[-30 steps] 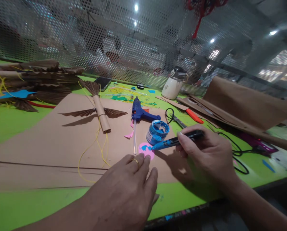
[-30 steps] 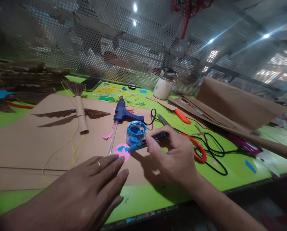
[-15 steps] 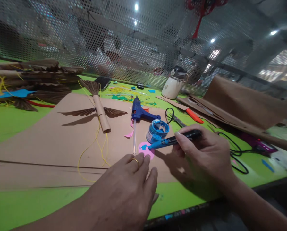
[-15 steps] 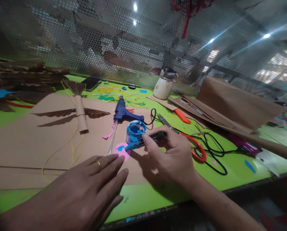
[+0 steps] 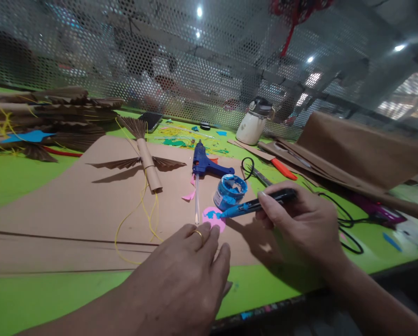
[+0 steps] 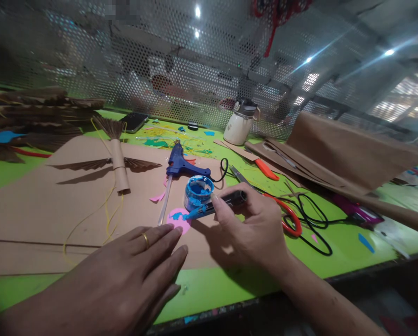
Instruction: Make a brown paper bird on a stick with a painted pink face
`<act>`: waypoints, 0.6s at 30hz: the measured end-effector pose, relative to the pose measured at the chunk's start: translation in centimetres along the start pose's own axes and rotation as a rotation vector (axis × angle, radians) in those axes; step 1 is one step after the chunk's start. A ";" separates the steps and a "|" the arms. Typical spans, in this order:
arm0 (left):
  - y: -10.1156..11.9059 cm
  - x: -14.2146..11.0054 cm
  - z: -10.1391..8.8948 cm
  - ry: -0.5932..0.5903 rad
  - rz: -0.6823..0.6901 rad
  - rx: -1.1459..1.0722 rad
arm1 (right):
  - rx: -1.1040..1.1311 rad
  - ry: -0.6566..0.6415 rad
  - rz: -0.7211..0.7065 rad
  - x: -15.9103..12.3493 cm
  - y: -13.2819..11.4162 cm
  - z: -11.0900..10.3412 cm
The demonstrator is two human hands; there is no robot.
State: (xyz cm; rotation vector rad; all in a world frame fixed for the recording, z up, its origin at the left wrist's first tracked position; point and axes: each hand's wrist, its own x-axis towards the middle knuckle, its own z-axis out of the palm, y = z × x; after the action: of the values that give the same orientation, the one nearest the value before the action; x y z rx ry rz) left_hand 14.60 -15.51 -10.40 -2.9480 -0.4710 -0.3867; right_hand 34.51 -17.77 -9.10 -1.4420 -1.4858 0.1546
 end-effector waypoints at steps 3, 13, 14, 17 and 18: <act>-0.1 0.0 -0.1 -0.028 0.002 0.018 | -0.004 0.018 -0.002 -0.1 -0.1 0.0; -0.2 0.1 -0.1 -0.018 0.010 0.040 | 0.014 0.092 -0.033 0.2 -0.1 0.0; -0.2 0.1 0.0 -0.021 0.016 0.036 | 0.008 0.087 -0.035 0.1 -0.1 0.0; -0.2 0.1 0.0 -0.022 0.013 0.032 | -0.001 0.038 -0.043 0.0 0.1 0.1; -0.2 0.1 0.0 -0.019 0.009 0.031 | 0.000 0.018 -0.042 0.0 0.2 0.1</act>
State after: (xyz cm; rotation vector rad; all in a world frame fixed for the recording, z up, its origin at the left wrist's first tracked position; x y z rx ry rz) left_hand 14.60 -15.31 -10.35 -2.9248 -0.4611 -0.3480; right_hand 34.55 -17.68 -9.30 -1.4072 -1.5004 0.1153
